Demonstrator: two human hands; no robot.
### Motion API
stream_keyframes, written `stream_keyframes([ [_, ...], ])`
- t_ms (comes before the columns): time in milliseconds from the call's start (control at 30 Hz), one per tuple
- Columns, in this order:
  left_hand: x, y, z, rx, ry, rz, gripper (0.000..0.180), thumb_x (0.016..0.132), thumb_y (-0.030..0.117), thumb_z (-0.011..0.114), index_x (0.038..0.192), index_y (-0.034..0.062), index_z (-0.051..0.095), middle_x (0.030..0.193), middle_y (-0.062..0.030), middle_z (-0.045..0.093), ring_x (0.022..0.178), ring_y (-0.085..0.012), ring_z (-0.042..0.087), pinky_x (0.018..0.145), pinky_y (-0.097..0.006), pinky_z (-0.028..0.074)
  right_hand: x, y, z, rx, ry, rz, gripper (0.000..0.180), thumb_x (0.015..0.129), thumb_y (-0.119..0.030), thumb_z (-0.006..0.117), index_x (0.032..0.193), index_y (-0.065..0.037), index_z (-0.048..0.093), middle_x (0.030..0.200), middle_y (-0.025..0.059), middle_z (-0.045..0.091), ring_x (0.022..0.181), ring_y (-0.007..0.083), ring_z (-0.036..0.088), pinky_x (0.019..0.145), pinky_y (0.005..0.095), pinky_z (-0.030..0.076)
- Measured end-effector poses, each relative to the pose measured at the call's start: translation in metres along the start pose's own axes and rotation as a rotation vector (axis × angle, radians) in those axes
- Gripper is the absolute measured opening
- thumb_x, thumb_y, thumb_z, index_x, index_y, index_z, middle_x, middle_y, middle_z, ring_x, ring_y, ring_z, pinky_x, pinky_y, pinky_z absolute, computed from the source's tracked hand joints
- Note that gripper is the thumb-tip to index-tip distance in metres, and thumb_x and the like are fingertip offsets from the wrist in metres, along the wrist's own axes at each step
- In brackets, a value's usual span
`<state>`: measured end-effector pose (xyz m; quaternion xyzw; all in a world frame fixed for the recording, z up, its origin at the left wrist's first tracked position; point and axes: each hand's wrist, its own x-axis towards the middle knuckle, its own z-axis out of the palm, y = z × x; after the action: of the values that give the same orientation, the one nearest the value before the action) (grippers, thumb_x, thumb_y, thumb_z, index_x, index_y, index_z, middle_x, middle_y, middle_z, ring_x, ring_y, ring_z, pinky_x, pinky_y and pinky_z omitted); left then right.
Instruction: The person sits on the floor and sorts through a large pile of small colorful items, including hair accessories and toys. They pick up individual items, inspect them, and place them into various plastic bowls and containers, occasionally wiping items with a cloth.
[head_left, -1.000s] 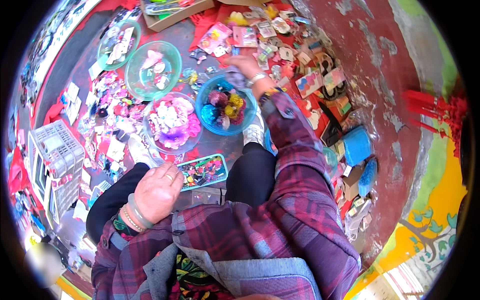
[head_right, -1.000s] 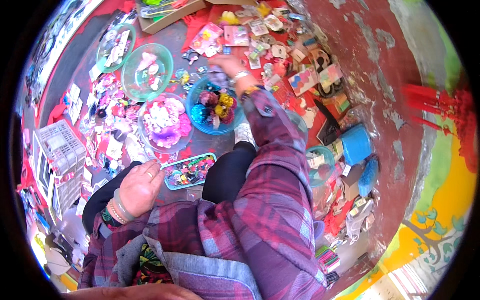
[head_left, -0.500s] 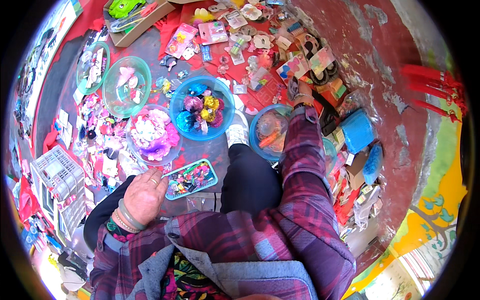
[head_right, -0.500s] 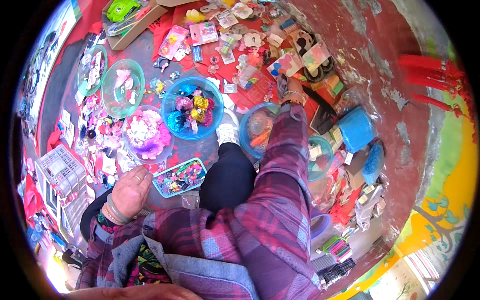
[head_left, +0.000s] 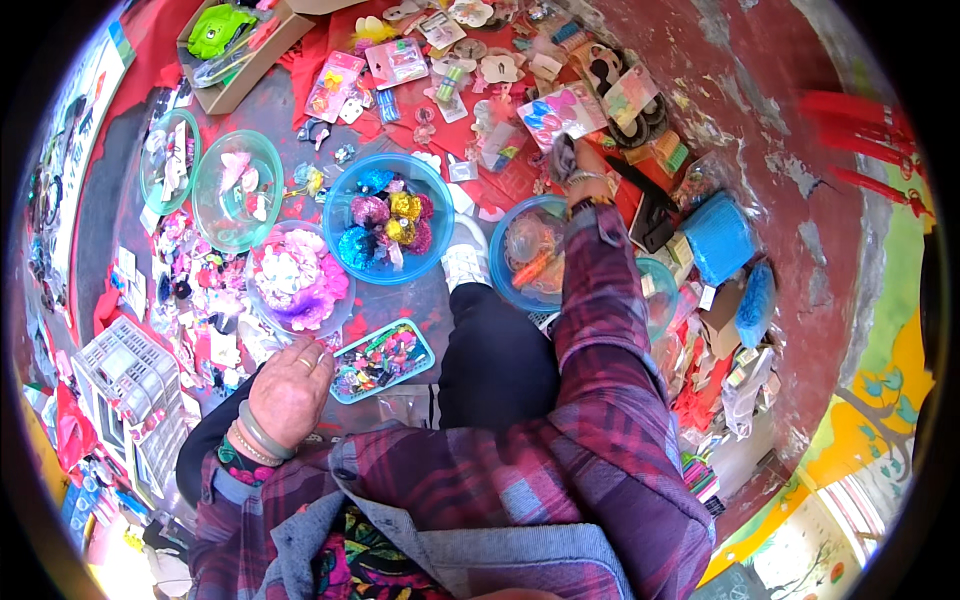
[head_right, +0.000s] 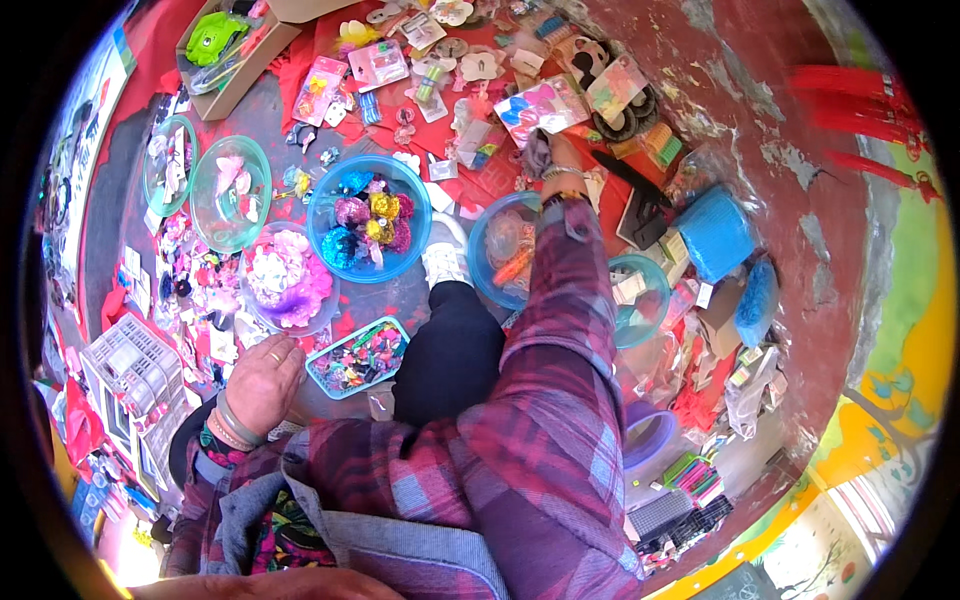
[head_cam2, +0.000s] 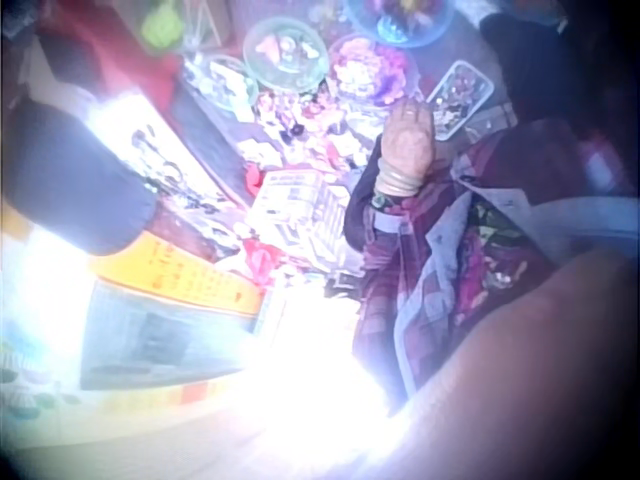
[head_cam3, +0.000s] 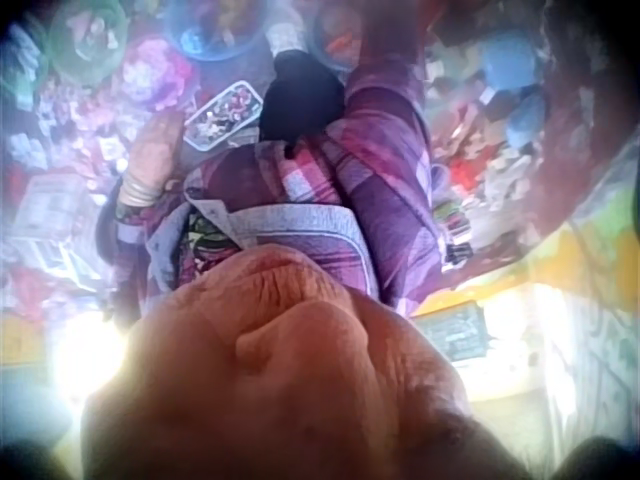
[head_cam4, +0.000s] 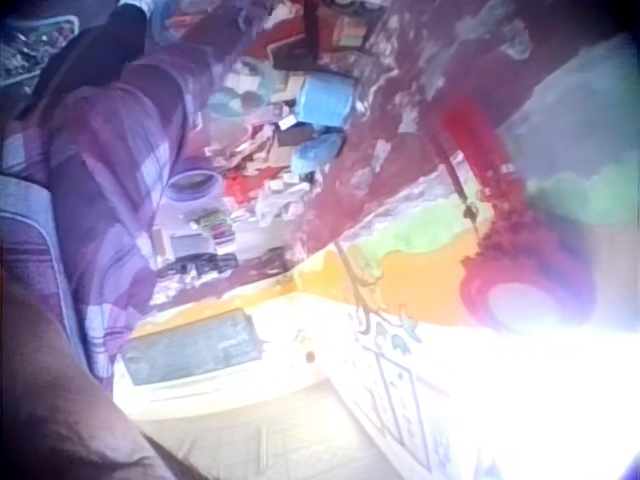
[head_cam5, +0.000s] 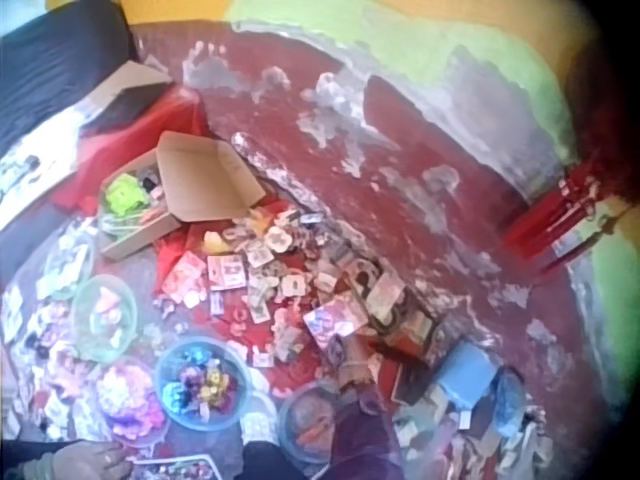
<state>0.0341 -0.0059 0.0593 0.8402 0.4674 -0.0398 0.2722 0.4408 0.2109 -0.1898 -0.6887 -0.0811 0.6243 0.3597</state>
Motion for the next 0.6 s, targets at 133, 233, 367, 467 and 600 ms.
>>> stream_keyframes([
  [133, -0.003, 0.0, 0.0, 0.001, -0.005, -0.001, 0.02, 0.072, 0.009, 0.055, 0.089, -0.0021, 0.059, 0.094, -0.0176, 0.058, 0.091, -0.0304, 0.055, 0.077, -0.037, 0.044, 0.016, 0.003, -0.071, 0.252, -0.17, -0.082, 0.016, 0.086, -0.022, 0.047, 0.078, -0.009, 0.052, 0.063, 0.0057, 0.056, 0.047, 0.022, 0.054, 0.041, 0.0377, 0.044],
  [233, -0.003, 0.001, 0.0, -0.011, 0.004, -0.011, 0.02, 0.072, 0.008, 0.055, 0.088, -0.0025, 0.059, 0.093, -0.0176, 0.059, 0.091, -0.0305, 0.055, 0.077, -0.038, 0.044, 0.019, 0.01, -0.133, 0.449, -0.098, -0.209, 0.024, 0.087, -0.024, 0.04, 0.07, -0.009, 0.049, 0.051, 0.0065, 0.047, 0.036, 0.0215, 0.042, 0.032, 0.0346, 0.03],
  [367, -0.002, 0.001, 0.001, 0.003, 0.009, -0.01, 0.02, 0.072, 0.008, 0.055, 0.088, -0.0026, 0.059, 0.093, -0.0177, 0.059, 0.092, -0.0307, 0.055, 0.077, -0.038, 0.044, 0.029, 0.01, -0.17, -0.156, 0.363, -0.33, 0.025, 0.085, -0.029, 0.044, 0.09, -0.007, 0.056, 0.069, 0.0109, 0.057, 0.067, 0.029, 0.057, 0.056, 0.0423, 0.045],
  [467, 0.002, 0.002, 0.003, 0.006, 0.002, -0.007, 0.02, 0.072, 0.008, 0.055, 0.088, -0.0027, 0.059, 0.093, -0.0177, 0.059, 0.092, -0.0307, 0.055, 0.078, -0.038, 0.044, 0.021, -0.007, -0.142, -1.513, 0.332, -0.326, 0.033, 0.081, -0.03, 0.051, 0.105, -0.007, 0.052, 0.091, 0.0157, 0.057, 0.084, 0.0319, 0.057, 0.07, 0.04, 0.045],
  [600, 0.009, 0.002, 0.006, 0.006, -0.009, 0.006, 0.02, 0.073, 0.008, 0.055, 0.089, -0.0028, 0.059, 0.092, -0.0175, 0.059, 0.093, -0.0308, 0.055, 0.079, -0.038, 0.044, 0.052, -0.021, -0.105, -1.299, 0.107, -0.356, 0.048, 0.077, -0.035, 0.054, 0.121, -0.017, 0.047, 0.122, 0.0174, 0.047, 0.108, 0.0375, 0.046, 0.082, 0.0412, 0.042],
])
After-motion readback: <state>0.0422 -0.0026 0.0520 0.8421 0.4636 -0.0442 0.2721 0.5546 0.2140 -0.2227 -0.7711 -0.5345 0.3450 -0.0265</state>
